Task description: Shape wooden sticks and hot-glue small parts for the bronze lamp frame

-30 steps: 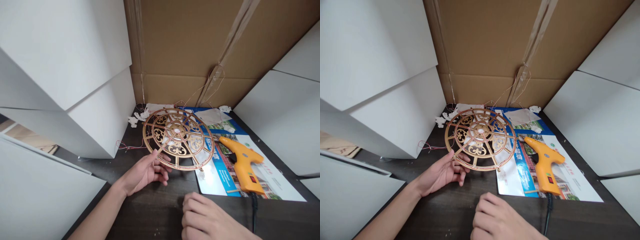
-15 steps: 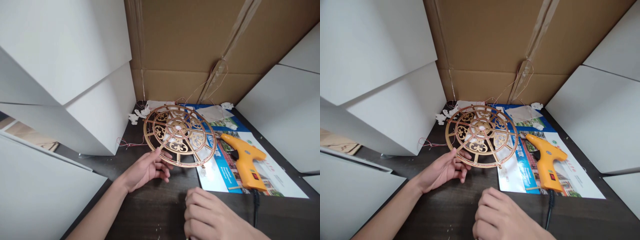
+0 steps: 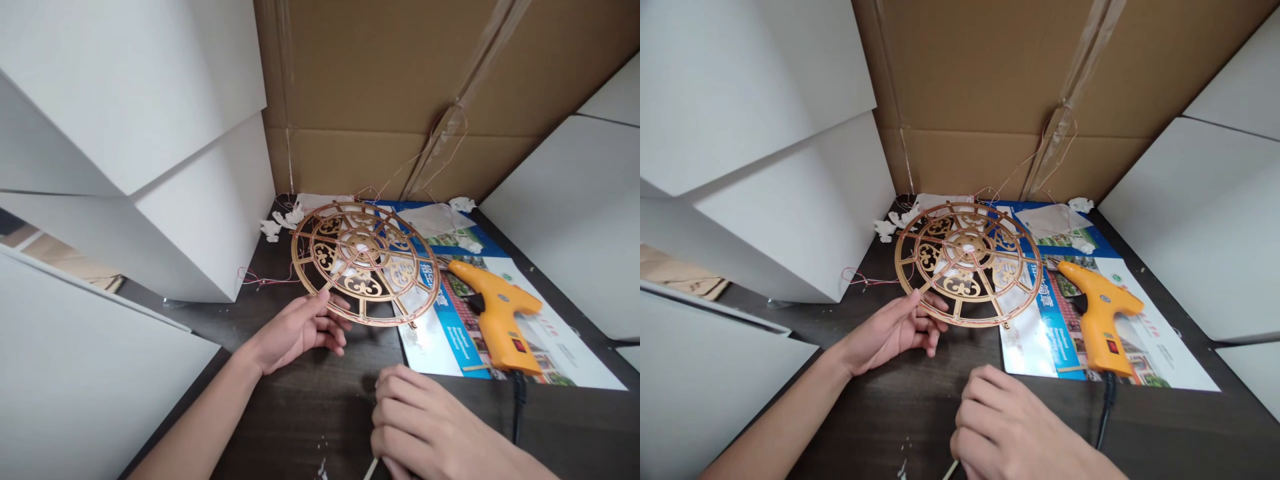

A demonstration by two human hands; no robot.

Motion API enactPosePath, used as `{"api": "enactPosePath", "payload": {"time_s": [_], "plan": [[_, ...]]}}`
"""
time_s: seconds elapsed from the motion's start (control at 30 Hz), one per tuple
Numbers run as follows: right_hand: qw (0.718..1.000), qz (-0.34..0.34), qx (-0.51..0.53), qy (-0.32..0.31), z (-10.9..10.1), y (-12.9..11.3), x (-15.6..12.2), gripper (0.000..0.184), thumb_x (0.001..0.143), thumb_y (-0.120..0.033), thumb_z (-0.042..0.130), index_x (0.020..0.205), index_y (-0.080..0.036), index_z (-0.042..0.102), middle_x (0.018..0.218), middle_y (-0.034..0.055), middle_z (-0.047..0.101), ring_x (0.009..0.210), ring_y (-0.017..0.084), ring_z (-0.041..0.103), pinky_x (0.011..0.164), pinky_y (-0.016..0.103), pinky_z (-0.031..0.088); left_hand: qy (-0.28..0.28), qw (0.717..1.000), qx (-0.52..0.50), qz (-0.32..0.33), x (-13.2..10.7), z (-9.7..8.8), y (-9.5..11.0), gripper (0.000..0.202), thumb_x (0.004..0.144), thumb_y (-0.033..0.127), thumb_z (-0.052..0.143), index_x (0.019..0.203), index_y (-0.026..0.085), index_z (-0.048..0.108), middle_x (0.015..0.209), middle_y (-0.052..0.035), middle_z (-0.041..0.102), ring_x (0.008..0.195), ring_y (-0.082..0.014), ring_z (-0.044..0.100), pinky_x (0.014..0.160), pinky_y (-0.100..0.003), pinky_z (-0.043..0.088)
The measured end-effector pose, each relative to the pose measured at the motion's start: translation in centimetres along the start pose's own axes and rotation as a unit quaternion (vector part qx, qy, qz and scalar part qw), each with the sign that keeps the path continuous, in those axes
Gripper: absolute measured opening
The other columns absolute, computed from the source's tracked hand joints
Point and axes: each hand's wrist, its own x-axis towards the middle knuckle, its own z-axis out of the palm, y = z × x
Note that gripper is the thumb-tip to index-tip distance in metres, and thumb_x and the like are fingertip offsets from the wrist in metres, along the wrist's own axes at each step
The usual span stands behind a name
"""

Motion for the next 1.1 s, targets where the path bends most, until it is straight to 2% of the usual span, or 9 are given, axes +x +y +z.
{"api": "enactPosePath", "payload": {"time_s": [0.17,0.37,0.57,0.7,0.8,0.87,0.97,1.1], "plan": [[1.000,0.000,0.011,0.008,0.0,0.1,0.1,0.013,0.098,-0.012,0.050,0.091,-0.016,0.061,0.082,0.0008,0.059,0.087,0.012,0.048,0.102,0.030,0.036,0.001,1.000,0.003,-0.003,0.0,0.0,0.0,0.051,0.095,0.056,0.066,0.112,0.007,0.065,0.093,-0.0148,0.069,0.075,-0.0174,0.066,0.071,-0.033,0.059],[1.000,0.003,0.023,0.002,-0.1,-0.3,0.0,0.014,0.096,-0.010,0.049,0.091,-0.016,0.061,0.082,0.0003,0.058,0.086,0.012,0.047,0.098,0.030,0.037,0.004,1.000,0.005,-0.003,0.0,0.0,0.0,0.051,0.095,0.055,0.066,0.112,0.007,0.065,0.093,-0.0143,0.068,0.075,-0.0170,0.066,0.071,-0.032,0.059],[1.000,0.012,0.023,0.001,0.1,-0.2,0.1,0.014,0.099,-0.013,0.049,0.091,-0.016,0.060,0.082,0.0006,0.059,0.087,0.012,0.048,0.099,0.030,0.037,0.010,1.000,0.009,-0.009,0.0,0.2,0.1,0.053,0.092,0.056,0.070,0.111,0.007,0.065,0.094,-0.0148,0.069,0.074,-0.0172,0.066,0.070,-0.032,0.060],[1.000,-0.009,0.020,-0.015,-0.2,-0.4,0.5,0.014,0.101,-0.017,0.051,0.091,-0.016,0.060,0.082,0.0002,0.060,0.085,0.011,0.049,0.099,0.030,0.038,0.017,1.000,0.008,-0.010,0.0,0.2,0.2,0.054,0.090,0.057,0.072,0.111,0.007,0.064,0.092,-0.0133,0.068,0.073,-0.0166,0.065,0.069,-0.032,0.059],[0.997,0.025,-0.009,0.070,-1.7,-0.1,0.6,0.012,0.102,-0.017,0.051,0.097,-0.016,0.062,0.091,0.0019,0.064,0.091,0.011,0.052,0.096,0.028,0.040,0.019,1.000,0.005,-0.007,-0.1,0.3,0.2,0.053,0.091,0.056,0.072,0.112,0.008,0.063,0.091,-0.0115,0.067,0.073,-0.0156,0.065,0.069,-0.031,0.059],[0.988,0.059,-0.089,0.115,-3.5,0.9,0.3,0.010,0.098,-0.017,0.058,0.106,-0.014,0.063,0.101,0.0040,0.064,0.097,0.012,0.052,0.094,0.026,0.040,0.018,1.000,0.002,-0.005,-0.2,0.3,0.2,0.052,0.092,0.056,0.071,0.112,0.008,0.062,0.091,-0.0108,0.067,0.073,-0.0151,0.065,0.069,-0.031,0.059],[0.965,0.084,-0.228,0.100,-6.6,3.5,-0.5,0.033,0.092,-0.026,0.070,0.120,-0.011,0.059,0.118,0.0079,0.060,0.111,0.014,0.052,0.099,0.026,0.040,0.015,1.000,-0.008,-0.006,-0.2,0.4,0.1,0.052,0.096,0.057,0.065,0.115,0.008,0.060,0.091,-0.0109,0.067,0.074,-0.0153,0.065,0.070,-0.032,0.059],[0.951,0.104,-0.288,0.049,-9.0,6.8,-0.9,0.044,0.094,-0.041,0.071,0.124,-0.011,0.057,0.125,0.0080,0.058,0.117,0.015,0.050,0.100,0.024,0.040,0.038,0.999,-0.027,-0.010,-0.1,0.4,-0.2,0.052,0.093,0.058,0.068,0.114,0.011,0.058,0.091,-0.0090,0.066,0.076,-0.0170,0.066,0.070,-0.034,0.059]]}}
